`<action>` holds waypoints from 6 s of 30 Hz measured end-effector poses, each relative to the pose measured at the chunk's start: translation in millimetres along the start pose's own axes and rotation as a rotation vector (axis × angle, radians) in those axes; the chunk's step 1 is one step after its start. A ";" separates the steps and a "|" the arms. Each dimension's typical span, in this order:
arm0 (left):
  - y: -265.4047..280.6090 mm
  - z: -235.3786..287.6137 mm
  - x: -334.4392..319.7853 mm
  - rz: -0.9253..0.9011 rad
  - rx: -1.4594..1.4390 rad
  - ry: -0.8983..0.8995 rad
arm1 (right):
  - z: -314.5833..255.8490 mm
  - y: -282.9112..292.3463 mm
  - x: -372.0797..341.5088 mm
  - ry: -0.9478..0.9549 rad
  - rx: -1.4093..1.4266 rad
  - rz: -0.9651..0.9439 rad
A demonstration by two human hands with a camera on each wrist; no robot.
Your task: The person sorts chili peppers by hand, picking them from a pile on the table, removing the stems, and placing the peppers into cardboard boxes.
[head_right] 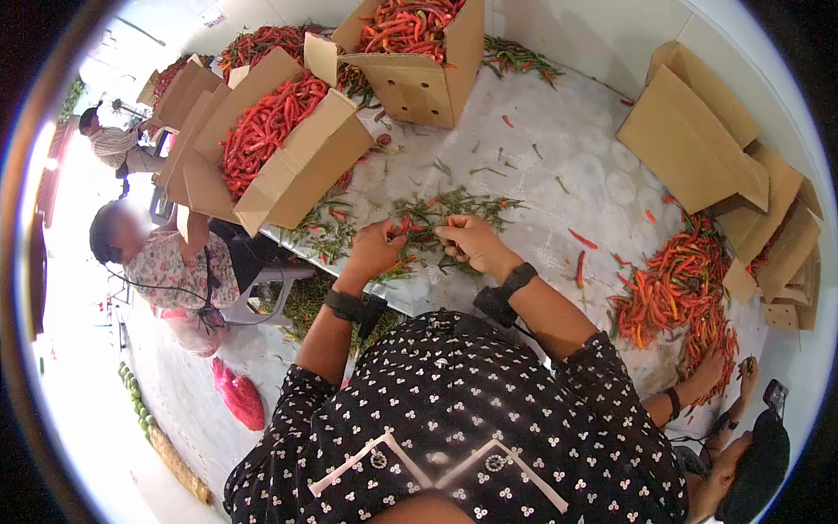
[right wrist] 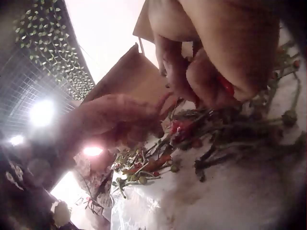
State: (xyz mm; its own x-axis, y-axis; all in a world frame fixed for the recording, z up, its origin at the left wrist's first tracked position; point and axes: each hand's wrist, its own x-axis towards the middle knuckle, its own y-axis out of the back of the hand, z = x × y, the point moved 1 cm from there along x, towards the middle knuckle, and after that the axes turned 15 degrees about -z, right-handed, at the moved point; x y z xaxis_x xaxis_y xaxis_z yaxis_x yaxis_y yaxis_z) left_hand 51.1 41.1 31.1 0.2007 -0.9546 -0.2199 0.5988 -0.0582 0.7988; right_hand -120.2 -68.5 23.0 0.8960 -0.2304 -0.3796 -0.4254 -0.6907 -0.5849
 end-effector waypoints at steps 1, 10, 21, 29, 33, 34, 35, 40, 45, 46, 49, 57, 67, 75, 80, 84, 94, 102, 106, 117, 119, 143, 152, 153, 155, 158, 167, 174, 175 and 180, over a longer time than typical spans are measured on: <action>2.7 4.5 1.0 -0.001 0.000 -0.001 | -0.7 -3.0 0.7 -0.011 -0.016 0.008; 3.4 32.5 3.3 -0.220 -0.471 -0.120 | -2.8 -8.0 7.4 0.065 0.002 0.096; 9.3 25.3 2.0 -0.084 -0.341 0.054 | -14.7 3.2 0.6 0.244 0.075 0.157; -10.8 22.8 23.1 0.048 0.286 -0.188 | -6.0 10.1 -2.4 0.160 0.248 0.251; -13.9 28.7 26.7 -0.038 0.380 -0.101 | -1.2 8.6 -5.5 0.126 0.241 0.197; -13.2 29.5 26.5 -0.039 0.381 -0.102 | -2.3 5.2 -7.3 0.113 0.211 0.221; -12.2 29.6 26.3 -0.045 0.340 -0.072 | -3.4 3.3 -8.6 0.100 0.180 0.244; -10.2 27.0 23.7 -0.118 0.215 -0.019 | 5.6 8.4 -4.6 0.098 0.116 0.209; -10.6 31.5 23.5 -0.159 0.361 -0.052 | 9.7 9.6 -0.5 0.092 0.058 0.202; -11.3 31.3 23.5 -0.159 0.360 -0.053 | 9.4 9.3 -0.9 0.101 0.037 0.197; -15.9 28.1 25.9 -0.128 0.351 -0.057 | 7.4 7.9 -3.8 0.120 0.009 0.199; 0.4 45.1 19.6 -0.019 -0.143 -0.225 | 4.4 -1.5 -1.9 0.160 -0.124 0.197; 12.5 64.8 13.9 -0.109 -0.245 -0.228 | 6.6 -0.5 7.3 0.215 -0.307 0.225; 9.9 54.0 14.1 -0.078 -0.413 -0.298 | -6.9 6.9 -2.9 0.111 0.240 0.006; 16.2 47.9 20.6 -0.221 -0.764 -0.150 | -4.7 7.5 0.2 0.016 0.170 0.215; 21.1 58.0 21.7 -0.343 -0.870 -0.132 | -4.7 -1.1 1.7 0.039 0.219 0.120; -17.4 33.9 23.5 -0.167 0.230 -0.073 | 5.5 19.0 -3.3 0.041 0.192 0.147; -4.6 27.6 35.1 -0.280 -0.712 -0.031 | -2.9 4.4 -11.7 0.053 0.028 0.219; 5.2 38.6 27.7 -0.336 -1.010 0.050 | -2.2 2.7 -6.9 0.041 -0.183 0.092; 4.5 47.2 28.2 -0.154 -0.397 -0.113 | -1.8 -5.0 -6.3 0.034 -0.222 0.045; 5.6 54.7 25.1 -0.049 -0.295 -0.186 | 1.7 -6.6 -2.9 0.038 -0.065 0.086; -12.1 18.4 -8.8 -0.218 0.157 -0.063 | 4.1 9.8 -9.2 0.018 0.228 0.003; -2.2 43.9 3.1 -0.157 -0.308 -0.149 | -3.0 -10.8 -12.1 -0.075 -0.081 0.075; -3.6 46.3 3.3 -0.204 -0.304 -0.152 | -3.8 -13.4 -12.5 -0.085 -0.124 0.070; -3.9 48.6 2.1 -0.160 -0.228 -0.193 | -2.3 -14.9 -9.7 -0.054 -0.167 0.106; 1.9 51.1 -0.8 -0.146 -0.292 -0.247 | 0.8 -4.8 -7.1 -0.037 -0.165 0.072; 29.8 -19.7 -22.9 0.031 0.148 0.016 | -1.1 19.1 -10.4 0.120 0.278 0.044; 24.8 -44.2 -30.6 0.008 0.263 0.102 | 0.4 11.4 -6.9 0.086 0.323 -0.063; 25.8 -40.7 -31.5 0.007 0.261 0.102 | 1.6 9.6 -6.8 0.056 0.307 -0.020; 23.3 -35.1 -33.5 0.037 0.237 0.028 | -0.6 1.1 -9.2 0.054 0.231 -0.015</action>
State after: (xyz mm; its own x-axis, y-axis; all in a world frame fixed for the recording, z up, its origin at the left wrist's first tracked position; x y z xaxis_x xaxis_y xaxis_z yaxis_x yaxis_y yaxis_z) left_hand 85.5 82.0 37.5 0.2428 -0.9491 -0.2007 0.3923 -0.0931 0.9151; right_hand -128.9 -67.5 26.3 0.9055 -0.2617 -0.3339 -0.4238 -0.5209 -0.7410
